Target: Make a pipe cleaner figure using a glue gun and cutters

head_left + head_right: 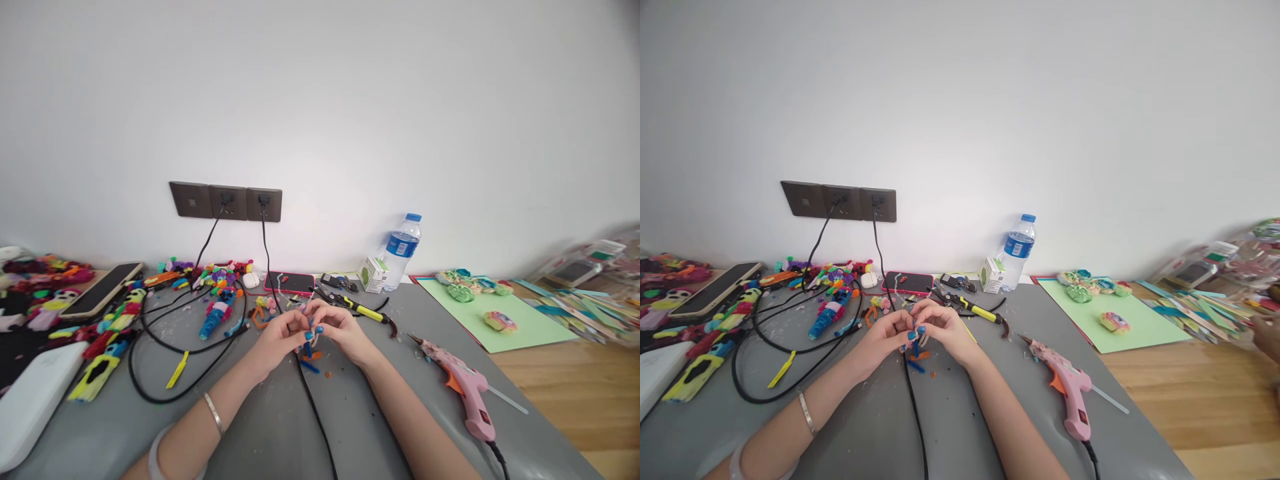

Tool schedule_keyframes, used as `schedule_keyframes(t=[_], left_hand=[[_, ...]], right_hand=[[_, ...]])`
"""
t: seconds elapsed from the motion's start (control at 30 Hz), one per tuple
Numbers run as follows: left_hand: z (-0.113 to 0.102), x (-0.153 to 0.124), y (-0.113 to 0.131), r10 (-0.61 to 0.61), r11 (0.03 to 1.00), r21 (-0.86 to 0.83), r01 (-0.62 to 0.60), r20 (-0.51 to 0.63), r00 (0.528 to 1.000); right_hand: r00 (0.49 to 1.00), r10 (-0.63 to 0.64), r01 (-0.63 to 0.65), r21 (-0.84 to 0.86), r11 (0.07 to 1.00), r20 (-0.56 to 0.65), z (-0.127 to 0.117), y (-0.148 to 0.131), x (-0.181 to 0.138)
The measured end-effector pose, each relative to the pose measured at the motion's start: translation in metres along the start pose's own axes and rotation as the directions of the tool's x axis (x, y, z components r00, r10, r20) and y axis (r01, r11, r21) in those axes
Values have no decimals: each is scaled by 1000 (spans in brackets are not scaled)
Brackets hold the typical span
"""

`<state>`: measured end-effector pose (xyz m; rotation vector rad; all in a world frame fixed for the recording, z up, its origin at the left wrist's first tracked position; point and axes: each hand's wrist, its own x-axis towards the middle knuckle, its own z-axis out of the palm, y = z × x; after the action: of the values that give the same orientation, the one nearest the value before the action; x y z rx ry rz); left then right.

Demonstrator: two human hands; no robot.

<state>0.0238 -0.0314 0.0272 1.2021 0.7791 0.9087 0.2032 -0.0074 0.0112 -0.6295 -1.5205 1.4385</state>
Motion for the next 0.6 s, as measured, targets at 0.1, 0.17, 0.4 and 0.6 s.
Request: schedule_keyframes(t=[0.1, 0.17, 0.4, 0.6], left_hand=[[0, 0, -1, -4, 1000, -16, 4, -1, 1000], [0, 0, -1, -5, 1000, -22, 5, -2, 1000], [-1, 2, -3, 28, 999, 18, -27, -50, 998], [-8, 6, -11, 147, 981, 141, -133, -96, 984]], right_hand=[[1000, -7, 7, -2, 1000, 12, 0, -2, -1], [1000, -11, 11, 5, 1000, 27, -1, -2, -1], [997, -29, 31, 22, 999, -76, -1, 5, 2], [995, 4, -2, 21, 1000, -102, 2, 5, 4]])
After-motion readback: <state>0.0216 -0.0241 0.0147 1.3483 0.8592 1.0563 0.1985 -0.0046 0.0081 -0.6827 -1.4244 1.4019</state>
